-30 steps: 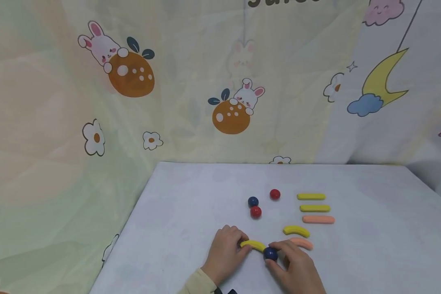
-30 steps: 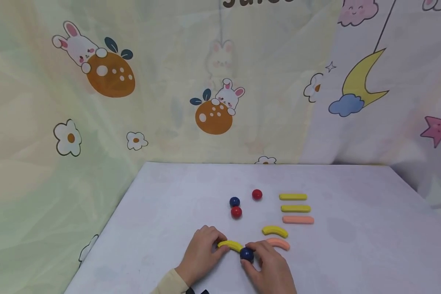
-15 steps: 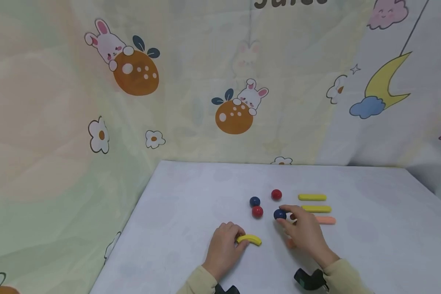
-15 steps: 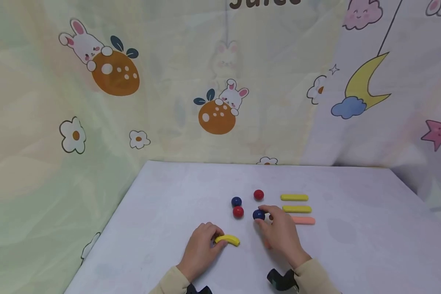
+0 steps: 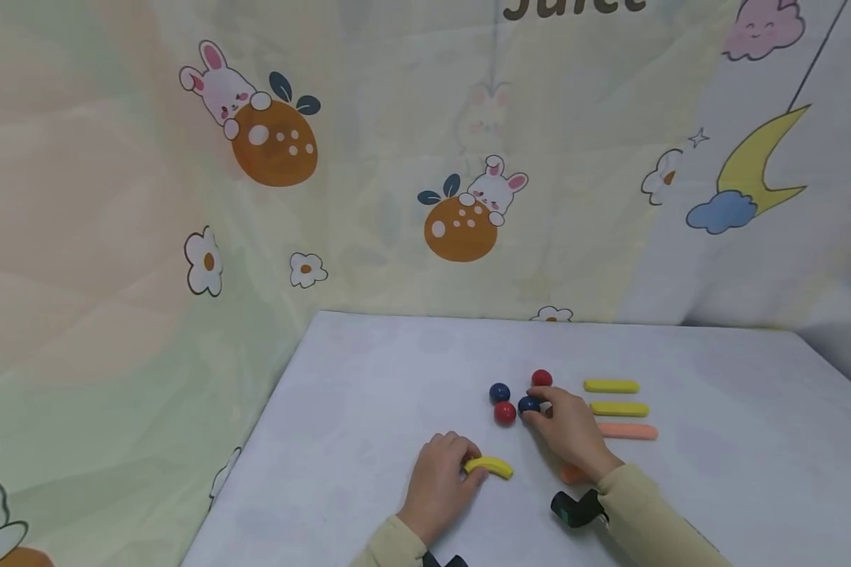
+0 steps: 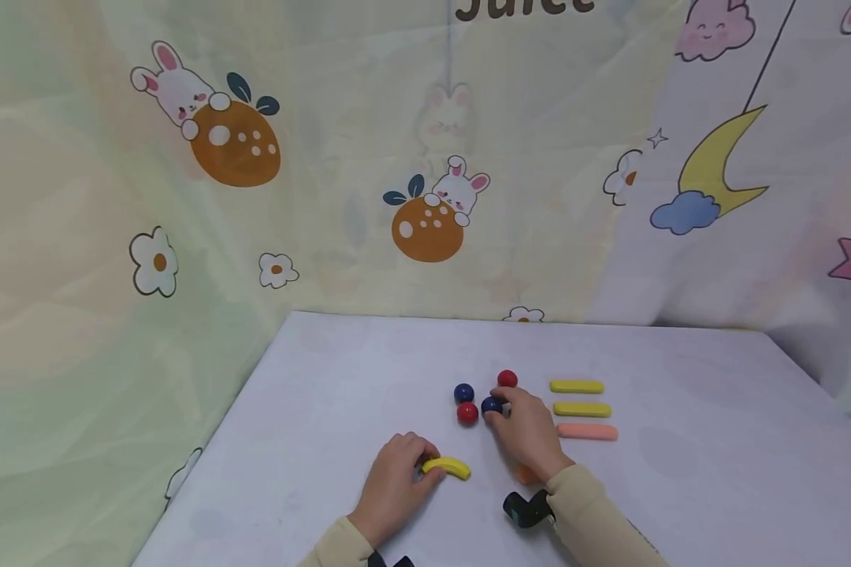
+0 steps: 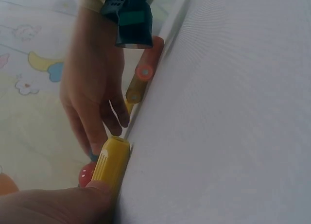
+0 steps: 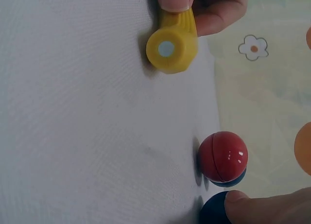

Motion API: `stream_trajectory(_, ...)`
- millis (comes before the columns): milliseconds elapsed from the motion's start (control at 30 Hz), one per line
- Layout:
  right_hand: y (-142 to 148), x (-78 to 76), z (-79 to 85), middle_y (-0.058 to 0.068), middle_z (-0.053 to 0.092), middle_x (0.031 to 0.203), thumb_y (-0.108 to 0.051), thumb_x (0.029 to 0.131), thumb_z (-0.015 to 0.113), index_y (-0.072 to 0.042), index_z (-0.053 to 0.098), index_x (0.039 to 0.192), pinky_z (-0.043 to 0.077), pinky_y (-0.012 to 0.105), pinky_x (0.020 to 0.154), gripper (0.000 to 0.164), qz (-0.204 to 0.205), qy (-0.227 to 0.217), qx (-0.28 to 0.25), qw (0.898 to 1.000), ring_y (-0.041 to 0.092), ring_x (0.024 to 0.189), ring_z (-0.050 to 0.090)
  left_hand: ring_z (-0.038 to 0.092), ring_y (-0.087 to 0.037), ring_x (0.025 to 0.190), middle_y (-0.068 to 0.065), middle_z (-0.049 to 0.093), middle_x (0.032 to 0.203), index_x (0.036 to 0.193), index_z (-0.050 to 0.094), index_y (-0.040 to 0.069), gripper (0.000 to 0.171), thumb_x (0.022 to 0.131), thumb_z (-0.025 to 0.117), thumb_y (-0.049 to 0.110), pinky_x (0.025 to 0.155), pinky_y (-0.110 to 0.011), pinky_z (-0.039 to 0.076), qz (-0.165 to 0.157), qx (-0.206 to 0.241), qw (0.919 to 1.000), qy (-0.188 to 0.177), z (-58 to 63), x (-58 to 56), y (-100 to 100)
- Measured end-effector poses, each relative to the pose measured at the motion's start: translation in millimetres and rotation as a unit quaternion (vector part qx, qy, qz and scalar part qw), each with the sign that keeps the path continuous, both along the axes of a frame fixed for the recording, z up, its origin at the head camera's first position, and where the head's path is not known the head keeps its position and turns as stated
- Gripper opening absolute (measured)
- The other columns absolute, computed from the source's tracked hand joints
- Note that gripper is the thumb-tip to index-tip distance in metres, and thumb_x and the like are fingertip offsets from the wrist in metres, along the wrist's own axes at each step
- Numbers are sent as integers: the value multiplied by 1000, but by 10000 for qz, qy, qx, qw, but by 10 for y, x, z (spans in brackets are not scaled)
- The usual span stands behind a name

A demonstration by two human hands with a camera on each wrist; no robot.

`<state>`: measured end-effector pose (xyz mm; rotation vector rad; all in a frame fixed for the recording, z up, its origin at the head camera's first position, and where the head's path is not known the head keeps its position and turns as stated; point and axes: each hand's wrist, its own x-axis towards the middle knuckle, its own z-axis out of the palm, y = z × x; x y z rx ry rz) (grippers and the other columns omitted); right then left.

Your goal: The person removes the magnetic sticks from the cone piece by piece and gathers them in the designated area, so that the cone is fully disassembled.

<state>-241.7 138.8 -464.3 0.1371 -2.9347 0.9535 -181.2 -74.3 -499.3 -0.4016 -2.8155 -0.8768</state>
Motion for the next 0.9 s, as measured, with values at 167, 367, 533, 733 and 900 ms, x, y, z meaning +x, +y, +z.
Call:
stream_trajectory(167,9,-27,-32,12,64,119,-18,88,72,-9,57,134,52,36,75,49,24,48,2,10000,20,86,57,42,-2,75,20,52,82,93,67,26,18,83,77,37,67,-21,38,32,18,10000,-43,1,4,8)
stream_trajectory(367,41,37,15,13,60,125,-25,91,68,-9,53,137,51,37,75,50,-160,52,-162,9997,22,91,56,41,-2,74,19,52,82,93,67,26,18,83,77,37,66,-20,37,40,-20,10000,59,-12,1,10)
stream_trajectory(533,13,322,119,7,64,109,-24,89,71,-9,60,129,43,29,62,44,-300,231,12,9993,19,76,50,42,-2,76,21,51,81,92,66,27,18,83,76,38,68,-22,37,49,60,10000,11,-38,6,27)
stream_trajectory(733,-264,672,38,-7,63,87,-25,80,80,-17,72,104,49,29,65,26,295,359,676,9966,6,70,52,44,-2,75,19,52,80,93,66,26,12,89,71,36,68,-23,39,107,642,9978,97,-63,-11,1)
stream_trajectory(900,-466,807,-59,-11,59,85,-25,77,82,-18,73,97,49,24,62,23,529,370,976,9931,1,67,49,47,-3,69,13,53,76,92,66,20,8,96,62,26,62,-21,42,344,1656,9856,90,-31,-41,-73)
